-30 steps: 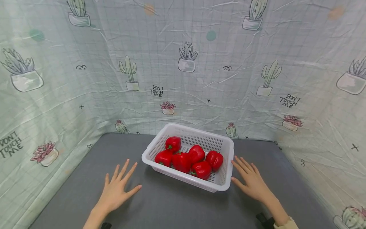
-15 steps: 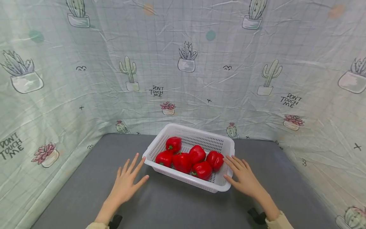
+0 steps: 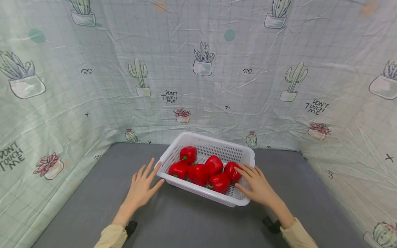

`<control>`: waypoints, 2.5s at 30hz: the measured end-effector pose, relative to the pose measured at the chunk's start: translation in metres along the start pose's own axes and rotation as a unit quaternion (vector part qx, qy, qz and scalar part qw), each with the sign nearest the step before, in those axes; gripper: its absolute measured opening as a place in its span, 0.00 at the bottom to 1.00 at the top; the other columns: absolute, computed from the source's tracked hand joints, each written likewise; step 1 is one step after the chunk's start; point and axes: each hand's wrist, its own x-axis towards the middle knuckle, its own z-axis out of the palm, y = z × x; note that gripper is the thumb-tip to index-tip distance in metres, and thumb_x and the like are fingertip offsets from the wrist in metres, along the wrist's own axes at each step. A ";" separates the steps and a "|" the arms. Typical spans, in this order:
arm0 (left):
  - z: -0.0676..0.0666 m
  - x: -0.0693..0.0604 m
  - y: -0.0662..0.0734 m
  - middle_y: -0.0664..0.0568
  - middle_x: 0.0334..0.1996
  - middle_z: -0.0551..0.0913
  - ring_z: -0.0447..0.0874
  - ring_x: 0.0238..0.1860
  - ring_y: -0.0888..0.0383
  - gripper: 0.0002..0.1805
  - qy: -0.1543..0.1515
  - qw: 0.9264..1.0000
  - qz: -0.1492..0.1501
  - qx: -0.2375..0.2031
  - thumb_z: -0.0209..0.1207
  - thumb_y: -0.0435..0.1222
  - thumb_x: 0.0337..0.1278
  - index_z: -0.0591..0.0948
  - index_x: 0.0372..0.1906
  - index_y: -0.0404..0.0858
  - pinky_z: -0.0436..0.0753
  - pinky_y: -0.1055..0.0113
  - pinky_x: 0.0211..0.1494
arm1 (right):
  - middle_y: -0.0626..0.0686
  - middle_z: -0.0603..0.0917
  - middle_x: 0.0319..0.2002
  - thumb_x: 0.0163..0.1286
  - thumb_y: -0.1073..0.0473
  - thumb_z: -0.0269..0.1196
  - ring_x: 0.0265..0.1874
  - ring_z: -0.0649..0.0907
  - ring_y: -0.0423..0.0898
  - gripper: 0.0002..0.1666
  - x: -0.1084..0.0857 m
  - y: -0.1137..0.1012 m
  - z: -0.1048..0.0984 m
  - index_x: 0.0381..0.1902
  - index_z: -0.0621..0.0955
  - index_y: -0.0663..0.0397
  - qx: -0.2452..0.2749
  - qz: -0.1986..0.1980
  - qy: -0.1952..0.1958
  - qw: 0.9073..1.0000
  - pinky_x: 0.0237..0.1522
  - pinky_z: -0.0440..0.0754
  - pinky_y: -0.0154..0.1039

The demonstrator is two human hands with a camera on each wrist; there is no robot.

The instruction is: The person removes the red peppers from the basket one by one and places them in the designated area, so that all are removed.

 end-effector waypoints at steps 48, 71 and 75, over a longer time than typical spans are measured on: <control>0.029 0.043 0.006 0.46 0.68 0.57 0.65 0.55 0.40 0.36 -0.017 1.000 -0.016 -0.001 0.49 0.54 0.54 0.61 0.66 0.41 0.66 0.42 0.48 | 0.55 0.67 0.62 0.54 0.37 0.58 0.60 0.66 0.54 0.38 0.065 -0.004 0.030 0.62 0.67 0.43 -0.032 -0.071 -0.150 0.986 0.59 0.59 0.59; 0.031 0.043 0.006 0.47 0.67 0.58 0.66 0.53 0.42 0.35 -0.017 1.000 -0.020 -0.001 0.48 0.54 0.55 0.61 0.66 0.41 0.67 0.43 0.47 | 0.53 0.70 0.60 0.38 0.43 0.71 0.59 0.66 0.54 0.44 0.056 -0.016 0.038 0.56 0.71 0.43 -0.046 -0.138 -0.167 0.975 0.56 0.62 0.60; 0.030 0.042 0.006 0.47 0.67 0.58 0.66 0.53 0.42 0.35 -0.018 1.000 -0.019 -0.001 0.48 0.54 0.55 0.61 0.66 0.41 0.67 0.43 0.47 | 0.52 0.75 0.56 0.38 0.43 0.71 0.57 0.68 0.53 0.43 0.056 -0.018 0.039 0.55 0.72 0.46 -0.040 -0.137 -0.169 0.975 0.56 0.63 0.59</control>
